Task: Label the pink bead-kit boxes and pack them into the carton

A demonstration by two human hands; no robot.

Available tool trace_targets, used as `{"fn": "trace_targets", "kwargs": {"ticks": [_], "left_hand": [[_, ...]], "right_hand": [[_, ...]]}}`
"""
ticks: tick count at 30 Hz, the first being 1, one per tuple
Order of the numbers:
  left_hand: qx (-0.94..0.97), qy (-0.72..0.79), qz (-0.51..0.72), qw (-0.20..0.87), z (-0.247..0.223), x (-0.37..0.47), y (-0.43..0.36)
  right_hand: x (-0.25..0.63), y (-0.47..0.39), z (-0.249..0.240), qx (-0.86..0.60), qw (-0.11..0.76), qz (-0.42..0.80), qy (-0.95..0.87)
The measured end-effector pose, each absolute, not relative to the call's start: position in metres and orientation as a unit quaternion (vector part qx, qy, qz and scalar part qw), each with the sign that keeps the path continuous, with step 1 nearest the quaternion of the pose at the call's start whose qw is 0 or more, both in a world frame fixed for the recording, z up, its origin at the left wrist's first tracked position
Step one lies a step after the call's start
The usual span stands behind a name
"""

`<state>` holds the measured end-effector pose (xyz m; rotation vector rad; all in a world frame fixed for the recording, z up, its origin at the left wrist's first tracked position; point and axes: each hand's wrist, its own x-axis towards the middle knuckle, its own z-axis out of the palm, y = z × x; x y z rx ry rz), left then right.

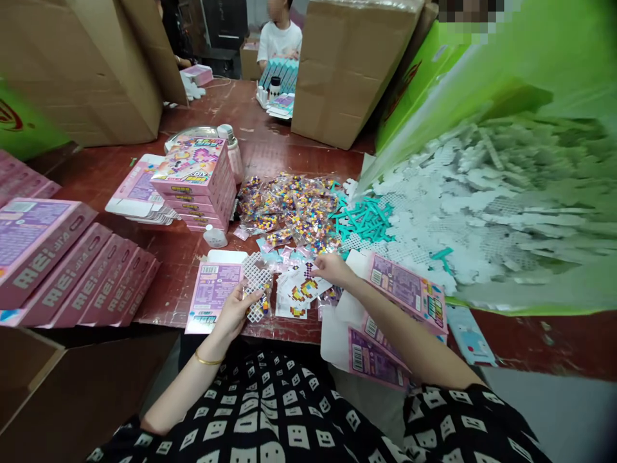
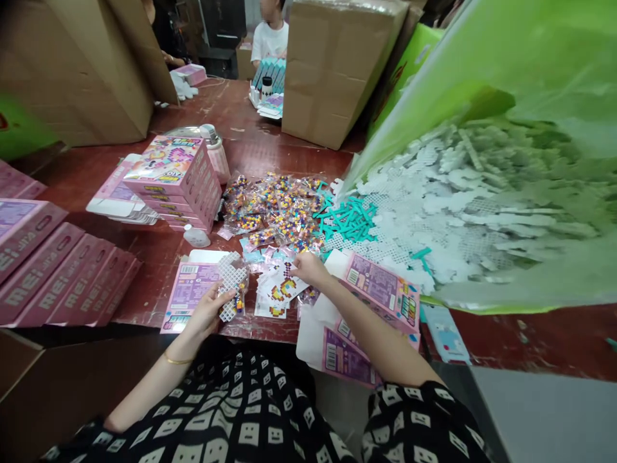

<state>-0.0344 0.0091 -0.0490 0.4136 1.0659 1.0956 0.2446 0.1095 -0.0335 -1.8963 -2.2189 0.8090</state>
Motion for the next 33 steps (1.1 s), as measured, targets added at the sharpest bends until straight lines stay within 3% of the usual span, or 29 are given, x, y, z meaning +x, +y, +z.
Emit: {"fn": "trace_targets", "kwargs": {"ticks": [14, 18, 21, 33], "left_hand": [[0.211, 0.456, 0.499, 0.706, -0.047, -0.035, 0.008], [0.2, 0.462, 0.501, 0.704, -0.047, -0.04, 0.004], [0.196, 0.463, 0.503, 0.702, -0.044, -0.043, 0.001], [0.2, 0.469, 0.516, 0.689, -0.033, -0.048, -0.002]], "right_hand": [[0.238, 0.094, -0.04, -0.645, -0.017, 0.174, -0.744], [0.224, 0.095, -0.043, -0.501, -0.063, 0.11, -0.856], [0.216, 0.103, -0.046, -0.414, -0.101, 0.132, -0.895], [0.225, 0.121, -0.028, -0.509, -0.055, 0.178, -0.841]]}}
